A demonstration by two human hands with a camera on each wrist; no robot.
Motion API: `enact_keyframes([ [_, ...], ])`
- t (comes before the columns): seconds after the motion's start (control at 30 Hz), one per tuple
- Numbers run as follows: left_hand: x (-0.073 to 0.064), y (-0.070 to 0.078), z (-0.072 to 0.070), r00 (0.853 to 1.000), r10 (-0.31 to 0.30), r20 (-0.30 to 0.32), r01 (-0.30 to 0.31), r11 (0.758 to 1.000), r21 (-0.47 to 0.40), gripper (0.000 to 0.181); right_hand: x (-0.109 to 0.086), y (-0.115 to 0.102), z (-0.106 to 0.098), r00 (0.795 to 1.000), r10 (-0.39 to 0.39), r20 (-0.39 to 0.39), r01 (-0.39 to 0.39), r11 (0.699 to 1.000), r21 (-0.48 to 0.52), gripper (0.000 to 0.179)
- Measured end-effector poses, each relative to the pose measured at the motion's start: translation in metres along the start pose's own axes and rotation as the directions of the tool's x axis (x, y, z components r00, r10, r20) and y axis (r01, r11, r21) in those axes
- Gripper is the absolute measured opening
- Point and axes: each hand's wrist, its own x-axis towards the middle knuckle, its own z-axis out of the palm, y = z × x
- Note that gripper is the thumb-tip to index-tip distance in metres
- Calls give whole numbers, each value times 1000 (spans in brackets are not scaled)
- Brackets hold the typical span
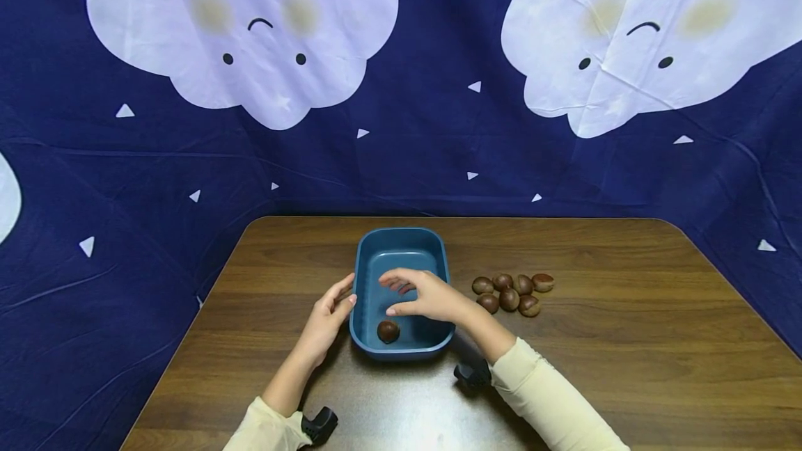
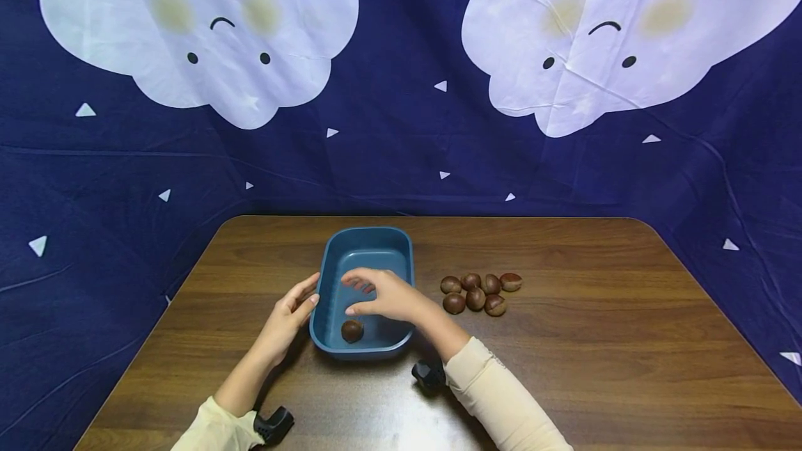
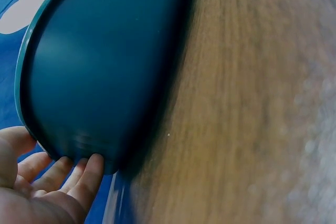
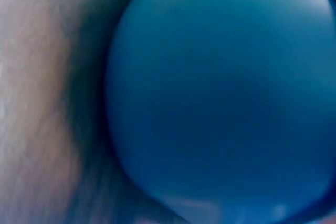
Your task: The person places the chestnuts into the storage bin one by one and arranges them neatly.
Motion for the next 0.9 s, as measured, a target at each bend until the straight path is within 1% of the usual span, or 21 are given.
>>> enact_keyframes([
  [0.2,0,0,-1,1000,3,-1,-3,1000,3,42,-14,2,-13,991,-38,-126,38,999,-3,52],
  [0.3,0,-1,-1,1000,8,-3,-8,1000,10,42,-24,3,-21,983,-44,-178,43,999,-8,53],
  [0.4,0,-2,-2,1000,16,4,-16,1000,4,42,-35,5,-29,972,-33,-231,32,999,-8,54],
  [0.47,1,-3,-2,1000,20,9,-20,1000,-4,42,-43,7,-35,962,-23,-270,22,1000,-9,54],
  [0.6,1,-3,-2,1000,23,19,-22,1000,-20,43,-60,-9,-47,945,25,-326,-28,1000,-5,52],
  [0.7,1,-2,-1,1000,18,24,-18,999,-28,43,-73,-21,-55,934,71,-350,-73,997,8,51],
  [0.8,0,-1,-1,1000,14,27,-13,1000,-28,43,-84,-18,-60,921,94,-378,-94,995,20,50],
  [0.9,0,0,-2,1000,13,27,-12,1000,-24,43,-96,-12,-64,906,113,-408,-119,993,10,49],
])
